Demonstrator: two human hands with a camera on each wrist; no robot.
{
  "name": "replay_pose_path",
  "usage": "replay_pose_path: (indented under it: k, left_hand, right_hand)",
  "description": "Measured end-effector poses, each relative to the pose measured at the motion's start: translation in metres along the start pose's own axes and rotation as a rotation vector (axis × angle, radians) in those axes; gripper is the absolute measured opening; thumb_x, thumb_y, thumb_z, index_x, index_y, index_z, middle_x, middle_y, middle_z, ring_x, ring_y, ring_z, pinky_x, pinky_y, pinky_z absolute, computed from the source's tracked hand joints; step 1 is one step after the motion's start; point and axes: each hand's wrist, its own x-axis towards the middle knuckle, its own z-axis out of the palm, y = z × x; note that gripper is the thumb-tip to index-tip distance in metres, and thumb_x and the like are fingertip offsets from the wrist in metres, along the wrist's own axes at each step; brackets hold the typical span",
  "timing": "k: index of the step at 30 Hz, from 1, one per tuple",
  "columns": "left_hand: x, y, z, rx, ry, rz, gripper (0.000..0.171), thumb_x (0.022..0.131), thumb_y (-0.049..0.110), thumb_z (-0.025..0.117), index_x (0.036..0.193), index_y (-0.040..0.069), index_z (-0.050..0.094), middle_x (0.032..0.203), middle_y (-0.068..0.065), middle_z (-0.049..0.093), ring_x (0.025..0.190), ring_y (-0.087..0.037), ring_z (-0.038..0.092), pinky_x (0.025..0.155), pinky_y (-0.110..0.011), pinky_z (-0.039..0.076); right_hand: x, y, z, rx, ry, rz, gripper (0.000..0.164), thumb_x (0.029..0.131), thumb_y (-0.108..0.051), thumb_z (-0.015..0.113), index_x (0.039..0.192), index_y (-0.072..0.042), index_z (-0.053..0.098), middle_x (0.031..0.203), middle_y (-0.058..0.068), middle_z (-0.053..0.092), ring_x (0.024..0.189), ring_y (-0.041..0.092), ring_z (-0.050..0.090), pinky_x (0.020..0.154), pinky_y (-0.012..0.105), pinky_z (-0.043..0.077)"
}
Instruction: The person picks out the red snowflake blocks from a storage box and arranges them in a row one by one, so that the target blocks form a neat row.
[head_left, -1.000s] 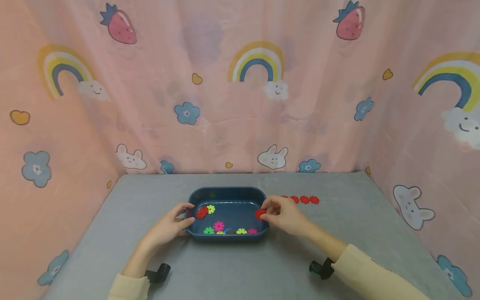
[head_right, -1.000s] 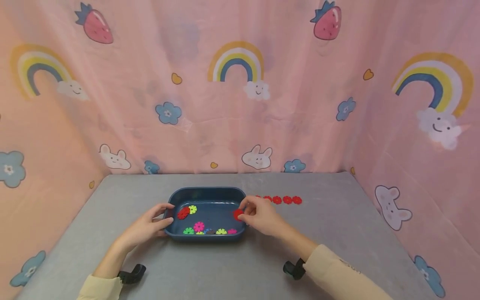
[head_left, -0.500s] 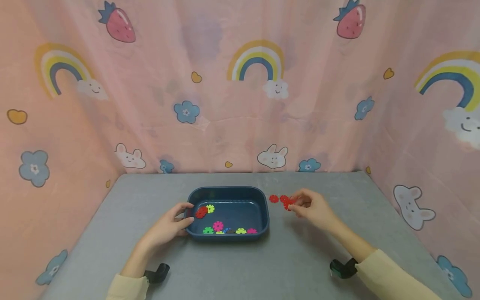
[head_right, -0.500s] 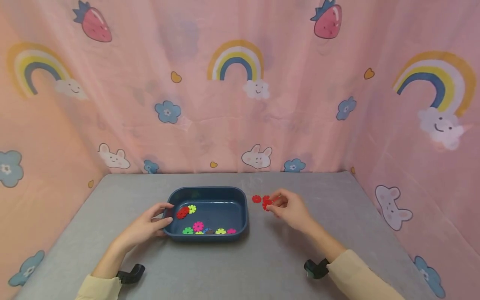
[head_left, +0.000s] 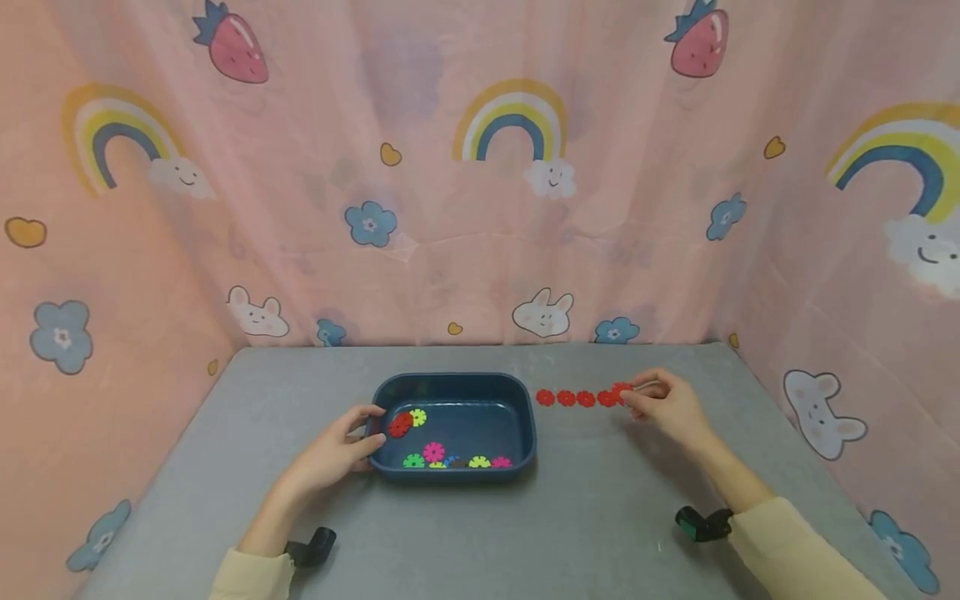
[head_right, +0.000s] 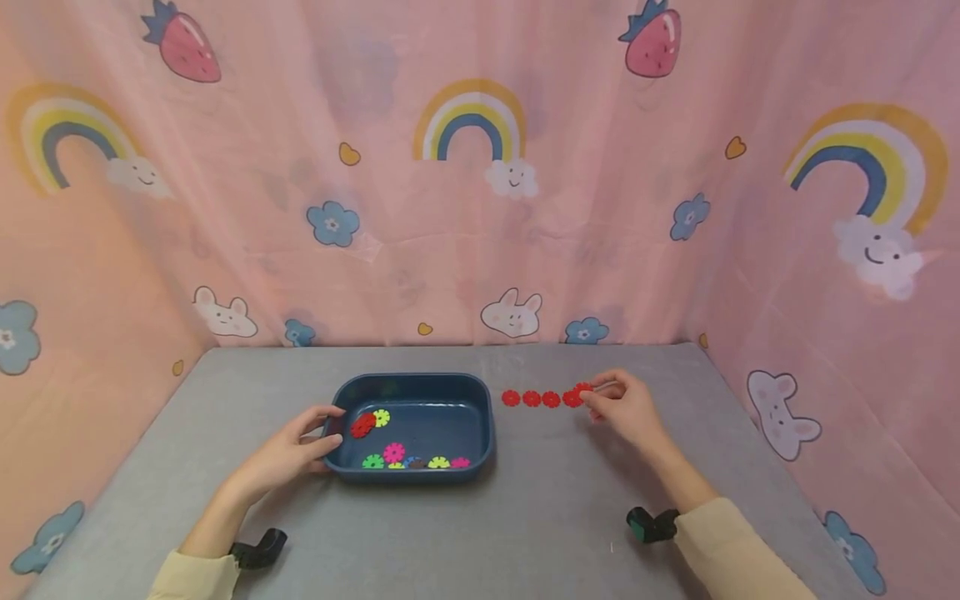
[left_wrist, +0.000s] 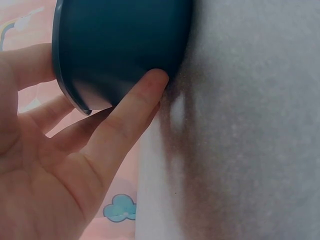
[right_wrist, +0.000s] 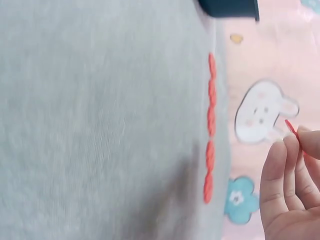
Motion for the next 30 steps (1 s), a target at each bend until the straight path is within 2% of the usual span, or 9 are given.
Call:
replay_pose_path:
  k: [4, 8, 13, 20, 24, 30]
  left_hand:
    - [0.0, 0.001, -0.001, 0.001, 0.002, -0.002, 0.048, 0.101, 0.019, 0.066, 0.144, 0.01, 0.048, 0.16, -0.027, 0.028, 0.131, -0.042, 0.053, 0.089, -0.044, 0.059]
    - [0.0, 0.001, -0.001, 0.004, 0.001, 0.001, 0.048, 0.101, 0.019, 0.066, 0.144, 0.01, 0.048, 0.16, -0.026, 0.028, 0.131, -0.042, 0.054, 0.089, -0.044, 0.059]
    - [-0.001, 0.0, -0.001, 0.006, 0.005, 0.006, 0.047, 0.101, 0.019, 0.066, 0.144, 0.01, 0.048, 0.16, -0.027, 0.028, 0.129, -0.042, 0.055, 0.088, -0.044, 0.059]
    - [0.0, -0.001, -0.002, -0.011, -0.001, 0.01, 0.047, 0.101, 0.018, 0.065, 0.144, 0.01, 0.048, 0.161, -0.027, 0.027, 0.128, -0.04, 0.057, 0.087, -0.043, 0.059]
    - [0.001, -0.001, -0.001, -0.017, -0.008, 0.012, 0.046, 0.101, 0.017, 0.064, 0.144, 0.009, 0.048, 0.161, -0.028, 0.027, 0.129, -0.041, 0.056, 0.088, -0.044, 0.059]
    - [0.001, 0.001, 0.0, -0.003, -0.002, 0.004, 0.047, 0.102, 0.017, 0.064, 0.144, 0.009, 0.048, 0.16, -0.027, 0.027, 0.129, -0.042, 0.055, 0.089, -0.044, 0.059]
  right_hand:
    - [0.008, 0.012, -0.008, -0.023, 0.03, 0.027, 0.039, 0.098, -0.02, 0.07, 0.121, 0.008, 0.055, 0.093, 0.023, 0.073, 0.074, 0.027, 0.071, 0.072, 0.035, 0.061]
    - [0.016, 0.027, -0.016, -0.027, 0.045, 0.057, 0.039, 0.099, -0.017, 0.069, 0.122, 0.01, 0.054, 0.096, 0.024, 0.073, 0.073, 0.024, 0.071, 0.069, 0.032, 0.062]
    - [0.025, 0.04, -0.022, -0.04, 0.057, 0.124, 0.039, 0.099, -0.014, 0.068, 0.121, 0.013, 0.052, 0.094, 0.02, 0.074, 0.07, 0.017, 0.07, 0.067, 0.028, 0.061]
    - [0.031, 0.048, -0.023, -0.144, 0.035, 0.224, 0.034, 0.099, -0.011, 0.067, 0.118, 0.013, 0.051, 0.088, 0.014, 0.073, 0.068, 0.015, 0.068, 0.063, 0.027, 0.06]
    - [0.031, 0.05, -0.023, -0.214, 0.014, 0.222, 0.032, 0.099, -0.012, 0.067, 0.115, 0.012, 0.052, 0.089, 0.017, 0.072, 0.07, 0.018, 0.068, 0.064, 0.03, 0.061]
    - [0.03, 0.048, -0.026, -0.307, 0.019, 0.152, 0.03, 0.1, -0.014, 0.066, 0.109, 0.012, 0.056, 0.086, 0.019, 0.07, 0.07, 0.021, 0.067, 0.062, 0.034, 0.061]
